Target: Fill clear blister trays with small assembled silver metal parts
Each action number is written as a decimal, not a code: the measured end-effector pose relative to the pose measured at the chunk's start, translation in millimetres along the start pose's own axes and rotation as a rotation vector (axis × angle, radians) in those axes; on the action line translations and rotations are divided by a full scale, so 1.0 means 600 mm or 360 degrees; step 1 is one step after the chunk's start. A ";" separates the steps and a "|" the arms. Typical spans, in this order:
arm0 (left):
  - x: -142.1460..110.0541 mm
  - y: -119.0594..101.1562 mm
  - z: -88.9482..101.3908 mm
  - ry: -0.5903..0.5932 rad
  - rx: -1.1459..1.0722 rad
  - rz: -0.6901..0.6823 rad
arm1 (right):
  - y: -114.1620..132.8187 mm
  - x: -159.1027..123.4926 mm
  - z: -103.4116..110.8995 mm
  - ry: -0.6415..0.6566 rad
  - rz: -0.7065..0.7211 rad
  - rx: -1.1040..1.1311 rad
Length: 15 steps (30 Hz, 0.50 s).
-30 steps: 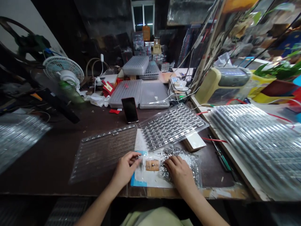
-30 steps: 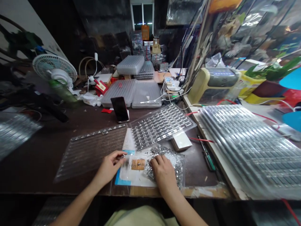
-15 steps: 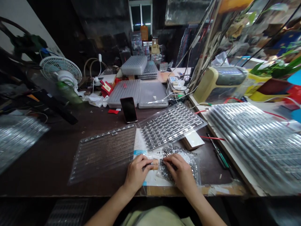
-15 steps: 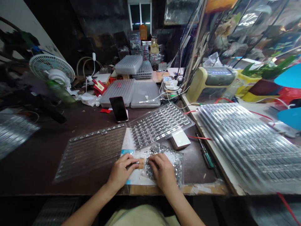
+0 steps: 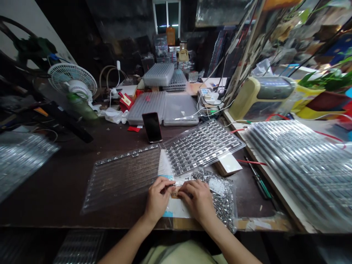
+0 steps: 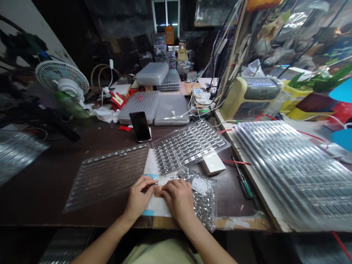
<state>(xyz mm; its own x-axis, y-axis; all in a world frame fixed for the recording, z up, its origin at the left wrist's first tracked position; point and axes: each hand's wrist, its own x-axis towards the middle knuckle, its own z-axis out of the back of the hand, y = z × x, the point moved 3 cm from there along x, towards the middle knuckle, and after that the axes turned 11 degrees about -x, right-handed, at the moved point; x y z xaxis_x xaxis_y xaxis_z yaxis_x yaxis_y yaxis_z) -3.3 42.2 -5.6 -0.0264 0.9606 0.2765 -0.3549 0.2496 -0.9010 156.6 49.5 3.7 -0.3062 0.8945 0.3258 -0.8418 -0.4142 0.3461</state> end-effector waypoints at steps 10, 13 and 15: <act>0.001 0.009 0.004 -0.0032 -0.0033 0.0002 | -0.019 -0.006 0.002 0.0046 0.0223 -0.0289; 0.001 0.009 0.003 -0.0025 -0.0035 0.0017 | -0.041 -0.012 0.008 0.0053 0.0433 -0.0419; 0.004 0.009 0.003 -0.0018 -0.0039 0.0039 | -0.049 -0.016 0.009 0.0070 0.0478 -0.0450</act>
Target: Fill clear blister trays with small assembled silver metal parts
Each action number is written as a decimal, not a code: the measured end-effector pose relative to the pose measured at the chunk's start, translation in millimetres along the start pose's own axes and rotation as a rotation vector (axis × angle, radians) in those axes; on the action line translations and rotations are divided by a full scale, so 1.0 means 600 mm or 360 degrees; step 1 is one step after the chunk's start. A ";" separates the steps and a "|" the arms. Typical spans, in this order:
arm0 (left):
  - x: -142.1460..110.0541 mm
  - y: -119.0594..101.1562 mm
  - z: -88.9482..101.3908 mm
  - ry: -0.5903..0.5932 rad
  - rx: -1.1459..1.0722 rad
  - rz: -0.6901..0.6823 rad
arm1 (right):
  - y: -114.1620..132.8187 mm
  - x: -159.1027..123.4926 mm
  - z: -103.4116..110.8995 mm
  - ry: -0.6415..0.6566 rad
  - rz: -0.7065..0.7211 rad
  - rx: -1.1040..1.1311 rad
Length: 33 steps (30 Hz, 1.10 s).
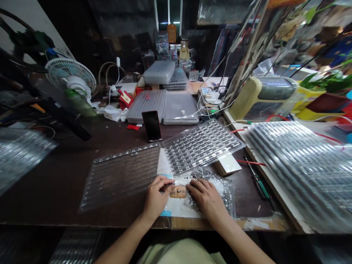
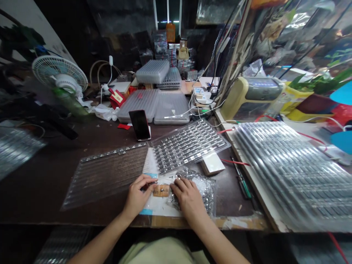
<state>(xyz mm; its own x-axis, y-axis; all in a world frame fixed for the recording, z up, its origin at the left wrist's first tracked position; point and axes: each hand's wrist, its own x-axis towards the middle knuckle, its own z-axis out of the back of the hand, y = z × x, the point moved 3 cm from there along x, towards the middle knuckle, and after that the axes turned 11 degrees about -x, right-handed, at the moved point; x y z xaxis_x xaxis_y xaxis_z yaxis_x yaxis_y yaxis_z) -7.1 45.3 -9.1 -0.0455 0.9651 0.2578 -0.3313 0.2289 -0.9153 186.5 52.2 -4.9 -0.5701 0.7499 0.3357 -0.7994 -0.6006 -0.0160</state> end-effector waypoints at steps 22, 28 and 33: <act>-0.001 -0.022 -0.056 0.0374 0.0261 -0.0180 | -0.007 -0.007 0.010 -0.0241 -0.0319 0.0381; -0.004 -0.018 -0.059 0.0390 0.0257 -0.0166 | -0.010 -0.008 0.011 -0.0290 -0.0316 0.0458; 0.003 -0.021 -0.050 0.0311 0.0148 -0.0129 | -0.012 -0.003 0.022 -0.0299 -0.0355 0.0621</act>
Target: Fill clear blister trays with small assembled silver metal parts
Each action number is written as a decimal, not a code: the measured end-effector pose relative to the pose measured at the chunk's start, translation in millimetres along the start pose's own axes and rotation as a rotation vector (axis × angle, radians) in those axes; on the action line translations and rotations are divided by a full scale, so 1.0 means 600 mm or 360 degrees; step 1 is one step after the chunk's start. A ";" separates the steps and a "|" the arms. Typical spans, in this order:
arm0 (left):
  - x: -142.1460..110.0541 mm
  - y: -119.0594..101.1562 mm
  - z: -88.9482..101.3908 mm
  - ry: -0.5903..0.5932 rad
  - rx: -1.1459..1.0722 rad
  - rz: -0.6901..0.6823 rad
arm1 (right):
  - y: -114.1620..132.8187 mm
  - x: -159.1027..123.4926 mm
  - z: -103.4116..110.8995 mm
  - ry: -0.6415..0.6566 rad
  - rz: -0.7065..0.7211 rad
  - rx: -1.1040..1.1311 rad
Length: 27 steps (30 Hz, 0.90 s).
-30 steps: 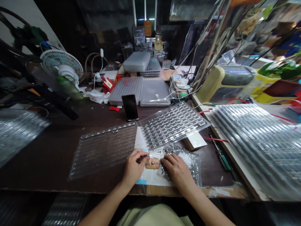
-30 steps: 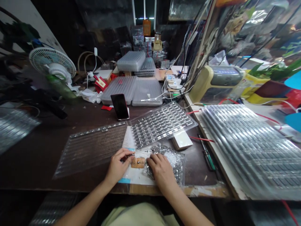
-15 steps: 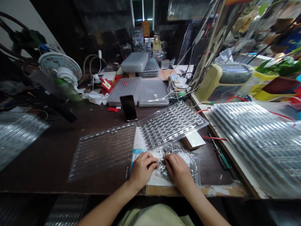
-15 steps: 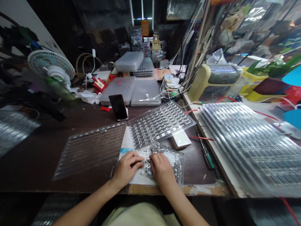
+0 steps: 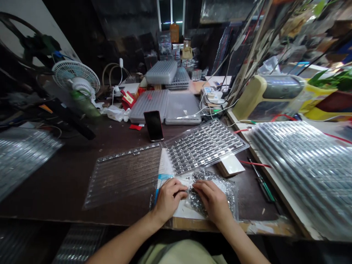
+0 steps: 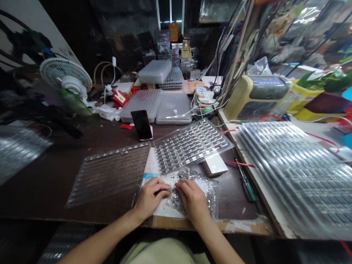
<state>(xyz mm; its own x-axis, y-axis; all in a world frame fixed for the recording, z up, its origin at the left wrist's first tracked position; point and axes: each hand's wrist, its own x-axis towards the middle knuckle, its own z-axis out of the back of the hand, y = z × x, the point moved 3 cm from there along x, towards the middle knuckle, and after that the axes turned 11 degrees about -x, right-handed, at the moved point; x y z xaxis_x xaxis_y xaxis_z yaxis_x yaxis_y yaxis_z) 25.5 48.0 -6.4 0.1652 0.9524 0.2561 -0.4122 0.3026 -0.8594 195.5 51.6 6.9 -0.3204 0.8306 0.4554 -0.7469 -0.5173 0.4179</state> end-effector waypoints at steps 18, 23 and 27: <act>0.118 0.137 0.254 -0.0610 0.1030 0.0190 | 0.041 0.008 -0.066 0.0102 -0.0085 -0.0117; 0.177 0.082 0.159 -0.0198 0.0735 0.0067 | 0.048 0.008 -0.066 0.0136 -0.0095 -0.0128; 0.224 0.064 0.107 -0.0163 0.0637 0.0090 | 0.050 0.009 -0.063 0.0121 -0.0067 -0.0220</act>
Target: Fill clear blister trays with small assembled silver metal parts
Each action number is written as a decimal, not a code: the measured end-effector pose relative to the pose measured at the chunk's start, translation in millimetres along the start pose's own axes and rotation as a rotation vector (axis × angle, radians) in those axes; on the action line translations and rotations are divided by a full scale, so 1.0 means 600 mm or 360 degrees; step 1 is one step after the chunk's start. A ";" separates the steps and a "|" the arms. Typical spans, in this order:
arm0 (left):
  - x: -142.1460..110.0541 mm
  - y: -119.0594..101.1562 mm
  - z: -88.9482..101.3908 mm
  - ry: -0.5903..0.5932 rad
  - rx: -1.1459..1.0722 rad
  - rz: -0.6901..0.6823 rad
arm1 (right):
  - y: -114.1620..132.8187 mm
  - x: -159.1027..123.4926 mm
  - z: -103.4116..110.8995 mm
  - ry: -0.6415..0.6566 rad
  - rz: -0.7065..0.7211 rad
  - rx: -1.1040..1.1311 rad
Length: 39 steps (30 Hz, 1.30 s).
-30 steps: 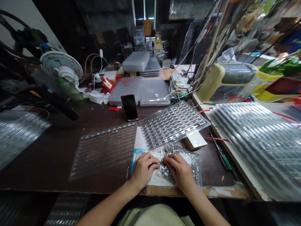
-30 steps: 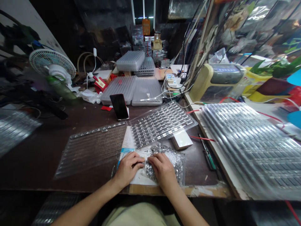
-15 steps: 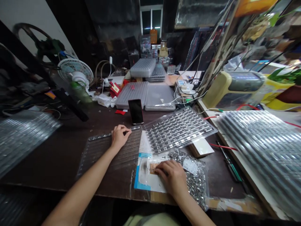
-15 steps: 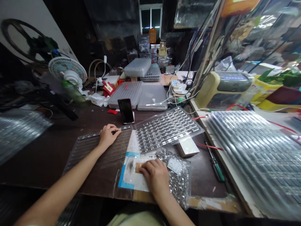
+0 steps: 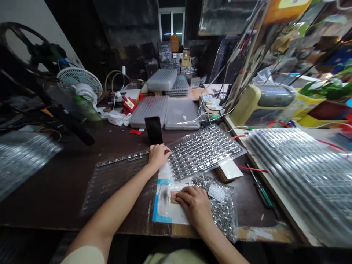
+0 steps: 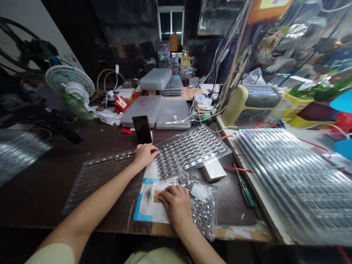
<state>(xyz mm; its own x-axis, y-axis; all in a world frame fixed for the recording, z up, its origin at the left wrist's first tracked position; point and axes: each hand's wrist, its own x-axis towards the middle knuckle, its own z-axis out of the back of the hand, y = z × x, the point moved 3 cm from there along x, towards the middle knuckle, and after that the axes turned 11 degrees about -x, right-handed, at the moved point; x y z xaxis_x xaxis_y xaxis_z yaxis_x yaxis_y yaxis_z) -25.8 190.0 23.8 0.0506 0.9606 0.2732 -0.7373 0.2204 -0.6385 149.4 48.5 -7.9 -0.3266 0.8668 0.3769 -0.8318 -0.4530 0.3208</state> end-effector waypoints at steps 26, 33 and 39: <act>-0.246 -0.057 -0.020 0.0173 -0.0683 0.0108 | -0.068 -0.010 0.052 -0.0089 0.0089 -0.0117; -0.252 -0.069 -0.028 0.0185 -0.0422 -0.0082 | -0.068 -0.014 0.063 -0.0033 -0.0067 0.0237; -0.251 -0.070 -0.032 0.0192 -0.0329 -0.0121 | -0.063 -0.019 0.055 0.0043 -0.0070 0.0288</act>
<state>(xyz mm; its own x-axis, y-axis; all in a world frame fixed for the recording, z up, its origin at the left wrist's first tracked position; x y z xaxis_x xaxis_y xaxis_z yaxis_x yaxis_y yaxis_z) 10.7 39.2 -4.3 0.1899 0.9505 0.2460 -0.5754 0.3108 -0.7565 199.6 49.0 4.2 -0.3054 0.8908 0.3364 -0.7521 -0.4424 0.4885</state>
